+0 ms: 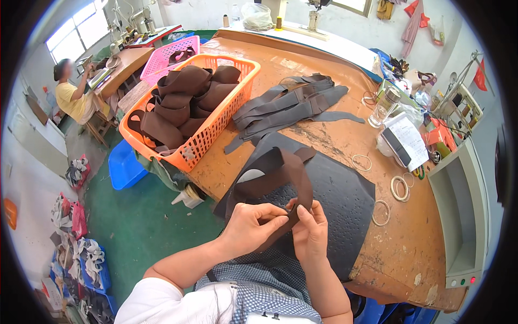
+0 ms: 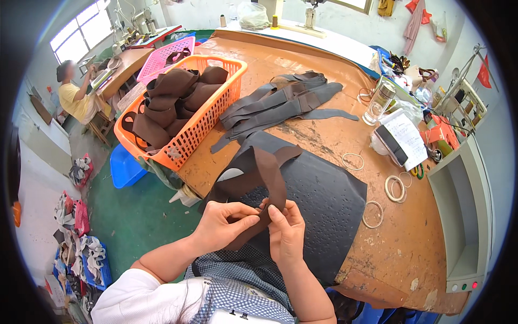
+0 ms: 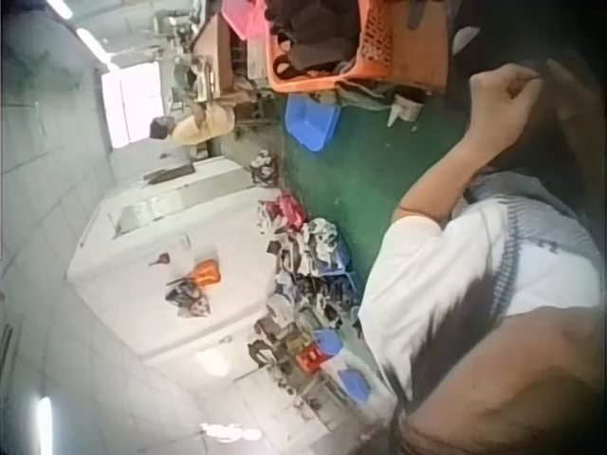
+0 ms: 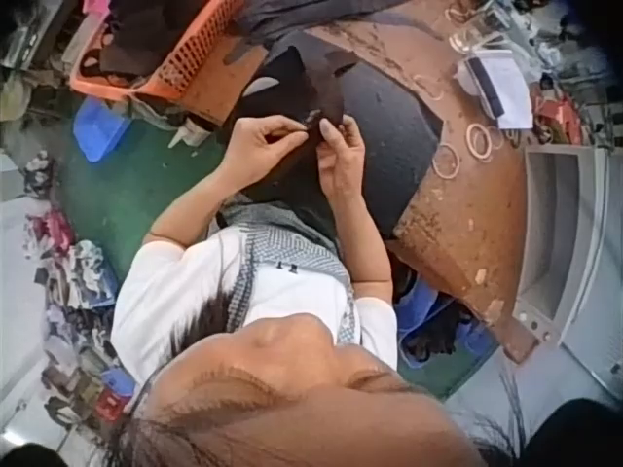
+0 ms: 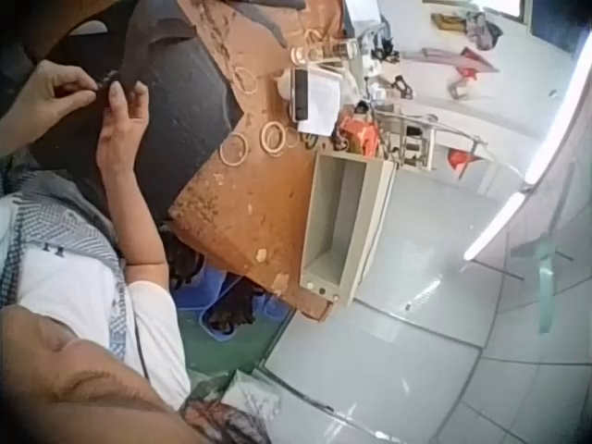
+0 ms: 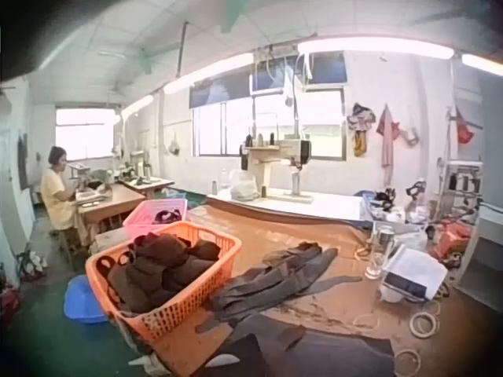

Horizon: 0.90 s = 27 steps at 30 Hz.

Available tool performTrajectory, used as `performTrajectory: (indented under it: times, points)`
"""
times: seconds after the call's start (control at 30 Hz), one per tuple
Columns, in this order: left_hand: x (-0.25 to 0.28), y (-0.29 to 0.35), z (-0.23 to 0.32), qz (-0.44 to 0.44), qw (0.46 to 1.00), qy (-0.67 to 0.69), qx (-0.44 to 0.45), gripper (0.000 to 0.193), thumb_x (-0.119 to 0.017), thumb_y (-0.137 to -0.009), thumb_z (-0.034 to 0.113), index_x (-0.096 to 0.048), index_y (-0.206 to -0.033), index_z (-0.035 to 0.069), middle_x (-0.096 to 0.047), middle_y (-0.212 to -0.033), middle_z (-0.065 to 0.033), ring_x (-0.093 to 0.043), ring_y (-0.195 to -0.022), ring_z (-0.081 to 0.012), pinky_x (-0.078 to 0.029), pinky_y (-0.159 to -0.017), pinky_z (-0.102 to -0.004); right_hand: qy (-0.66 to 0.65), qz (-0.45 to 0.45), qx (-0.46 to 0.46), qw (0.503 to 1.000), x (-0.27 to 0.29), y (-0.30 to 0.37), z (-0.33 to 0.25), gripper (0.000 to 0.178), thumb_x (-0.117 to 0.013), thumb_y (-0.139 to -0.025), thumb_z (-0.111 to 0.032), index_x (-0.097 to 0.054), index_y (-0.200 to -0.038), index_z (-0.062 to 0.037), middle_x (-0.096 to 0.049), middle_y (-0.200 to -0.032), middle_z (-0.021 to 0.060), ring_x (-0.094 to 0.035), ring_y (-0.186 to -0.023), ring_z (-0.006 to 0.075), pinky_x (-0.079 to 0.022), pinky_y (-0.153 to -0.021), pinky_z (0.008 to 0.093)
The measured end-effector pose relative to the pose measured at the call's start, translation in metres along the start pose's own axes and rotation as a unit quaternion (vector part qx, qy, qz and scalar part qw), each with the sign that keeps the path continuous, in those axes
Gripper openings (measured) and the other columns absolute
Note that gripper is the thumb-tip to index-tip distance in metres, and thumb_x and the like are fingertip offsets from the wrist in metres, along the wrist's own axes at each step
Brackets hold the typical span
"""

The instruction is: Manually assembling and inspecting leather shoe upper components at a factory workbench.

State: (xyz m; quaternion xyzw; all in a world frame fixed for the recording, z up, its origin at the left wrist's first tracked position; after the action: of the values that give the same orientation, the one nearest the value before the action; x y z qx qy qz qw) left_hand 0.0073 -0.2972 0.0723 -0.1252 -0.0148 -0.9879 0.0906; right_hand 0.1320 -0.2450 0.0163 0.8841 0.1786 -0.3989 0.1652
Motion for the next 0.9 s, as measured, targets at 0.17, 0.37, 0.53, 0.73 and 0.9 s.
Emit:
performTrajectory:
  times: [0.17, 0.37, 0.53, 0.73, 0.9]
  points:
    - [0.000, -0.001, -0.004, 0.005, 1.000, 0.002, 0.009, 0.017, -0.070, -0.088, 0.006, -0.071, -0.100, -0.006, -0.074, -0.084, -0.0069, -0.064, -0.077, -0.0053, -0.053, -0.069, -0.0219, 0.042, 0.007, 0.035, 0.998, 0.003, -0.001, -0.007, 0.017, -0.068, -0.088, -0.002, -0.062, -0.102, -0.0090, -0.068, -0.102, 0.0083, -0.064, -0.094, 0.0186, -0.051, -0.087, 0.0330]
    - [0.000, -0.001, 0.000, 0.006, 1.000, 0.011, -0.011, 0.018, -0.070, -0.088, 0.005, -0.071, -0.103, -0.005, -0.074, -0.085, -0.0059, -0.064, -0.077, -0.0056, -0.053, -0.070, -0.0216, 0.060, 0.036, 0.063, 0.996, 0.008, -0.001, -0.010, 0.014, -0.070, -0.087, 0.000, -0.064, -0.097, -0.0081, -0.070, -0.095, 0.0054, -0.064, -0.084, 0.0135, -0.050, -0.078, 0.0271]
    - [-0.001, -0.003, -0.001, 0.003, 1.000, 0.011, -0.025, 0.021, -0.068, -0.088, 0.007, -0.071, -0.106, -0.003, -0.074, -0.083, -0.0123, -0.066, -0.073, -0.0080, -0.053, -0.067, -0.0253, 0.082, 0.051, 0.073, 0.993, 0.009, 0.000, -0.014, 0.013, -0.072, -0.085, 0.000, -0.066, -0.093, -0.0077, -0.070, -0.091, 0.0035, -0.062, -0.077, 0.0096, -0.048, -0.070, 0.0231]
    - [-0.002, -0.005, -0.004, -0.022, 1.000, 0.011, -0.004, 0.022, -0.069, -0.088, 0.003, -0.070, -0.109, -0.003, -0.073, -0.089, -0.0053, -0.062, -0.079, -0.0047, -0.052, -0.071, -0.0217, 0.110, 0.063, 0.088, 0.988, 0.016, -0.002, -0.014, 0.015, -0.073, -0.083, 0.003, -0.067, -0.093, -0.0063, -0.071, -0.090, 0.0036, -0.064, -0.077, 0.0105, -0.051, -0.073, 0.0239]
    - [-0.007, -0.006, -0.014, -0.038, 0.999, 0.025, 0.008, 0.025, -0.067, -0.089, 0.004, -0.069, -0.113, -0.002, -0.073, -0.088, -0.0077, -0.062, -0.077, -0.0057, -0.052, -0.070, -0.0231, 0.140, 0.041, 0.118, 0.982, 0.012, -0.001, -0.020, 0.016, -0.072, -0.082, 0.006, -0.067, -0.092, -0.0051, -0.071, -0.091, 0.0045, -0.067, -0.083, 0.0121, -0.053, -0.080, 0.0263]
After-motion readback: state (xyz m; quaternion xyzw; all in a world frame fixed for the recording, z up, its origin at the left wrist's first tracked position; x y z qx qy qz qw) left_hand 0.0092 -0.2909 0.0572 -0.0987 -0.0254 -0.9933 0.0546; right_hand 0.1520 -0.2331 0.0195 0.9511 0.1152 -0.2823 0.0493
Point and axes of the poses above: each hand's wrist, its own y-axis away from the middle knuckle, its own x-axis out of the back of the hand, z = x × y, the point moved 9 cm from there along -y, towards the middle knuckle
